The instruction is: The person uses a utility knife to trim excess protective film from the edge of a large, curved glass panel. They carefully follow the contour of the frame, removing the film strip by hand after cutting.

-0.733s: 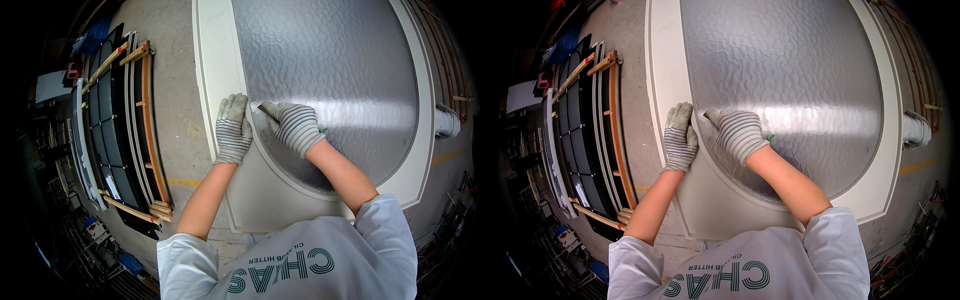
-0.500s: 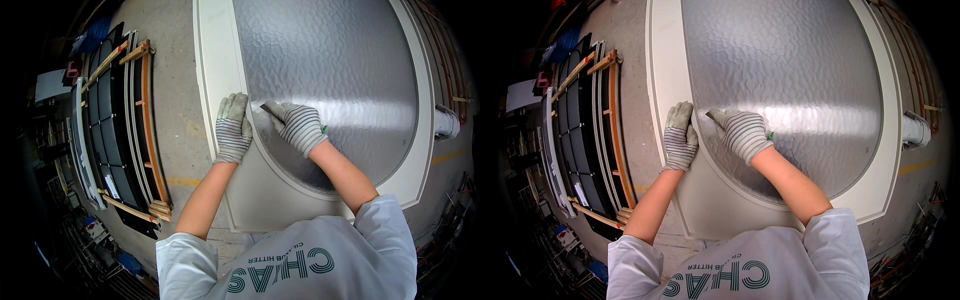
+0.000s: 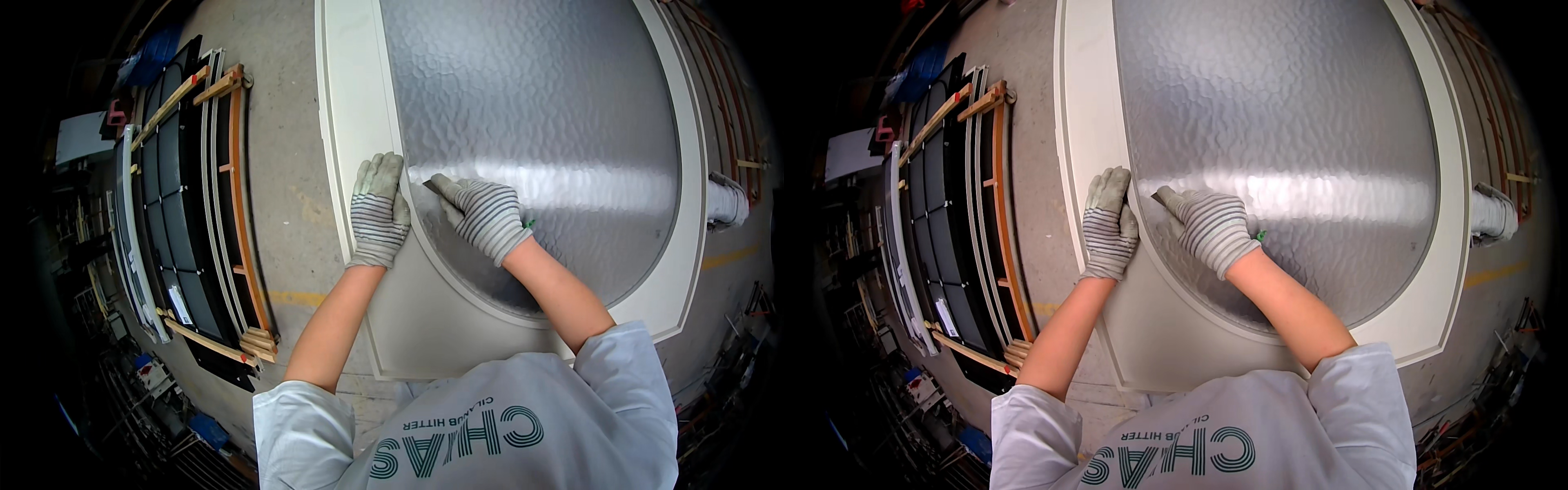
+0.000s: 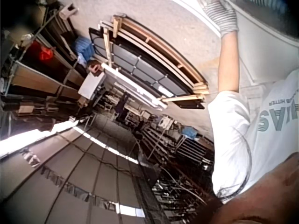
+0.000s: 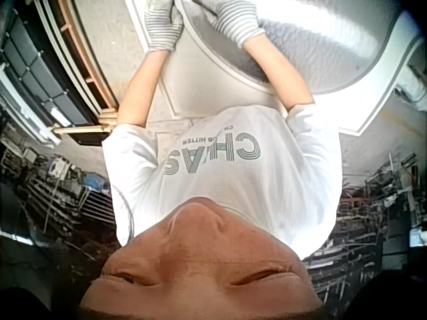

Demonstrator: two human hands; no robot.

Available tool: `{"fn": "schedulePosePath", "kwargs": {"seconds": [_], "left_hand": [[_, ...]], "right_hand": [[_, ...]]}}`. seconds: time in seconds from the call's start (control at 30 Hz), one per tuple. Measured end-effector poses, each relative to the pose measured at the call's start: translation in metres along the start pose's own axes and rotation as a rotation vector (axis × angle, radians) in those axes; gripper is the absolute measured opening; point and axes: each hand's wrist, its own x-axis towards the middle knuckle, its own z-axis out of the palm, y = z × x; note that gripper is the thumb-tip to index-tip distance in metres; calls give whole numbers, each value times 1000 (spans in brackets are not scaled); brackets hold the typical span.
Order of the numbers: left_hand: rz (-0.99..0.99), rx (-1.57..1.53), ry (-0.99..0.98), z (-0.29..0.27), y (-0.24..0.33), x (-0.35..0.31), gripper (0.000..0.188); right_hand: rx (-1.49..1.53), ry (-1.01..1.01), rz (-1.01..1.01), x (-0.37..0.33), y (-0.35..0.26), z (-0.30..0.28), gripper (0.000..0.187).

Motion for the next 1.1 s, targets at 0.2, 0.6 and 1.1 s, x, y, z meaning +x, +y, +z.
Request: {"fn": "schedulePosePath", "kwargs": {"seconds": [0.2,0.6,1.1], "left_hand": [[6,0,1,-2,1,0,52],[3,5,1,-1,1,0,52],[8,2,17,0,0,-1,51]], "right_hand": [[-6,76,-45,-2,3,9,39],[-87,-93,-53,-9,-4,-2,42],[-94,-101,-49,-8,-9,2,42]]}}
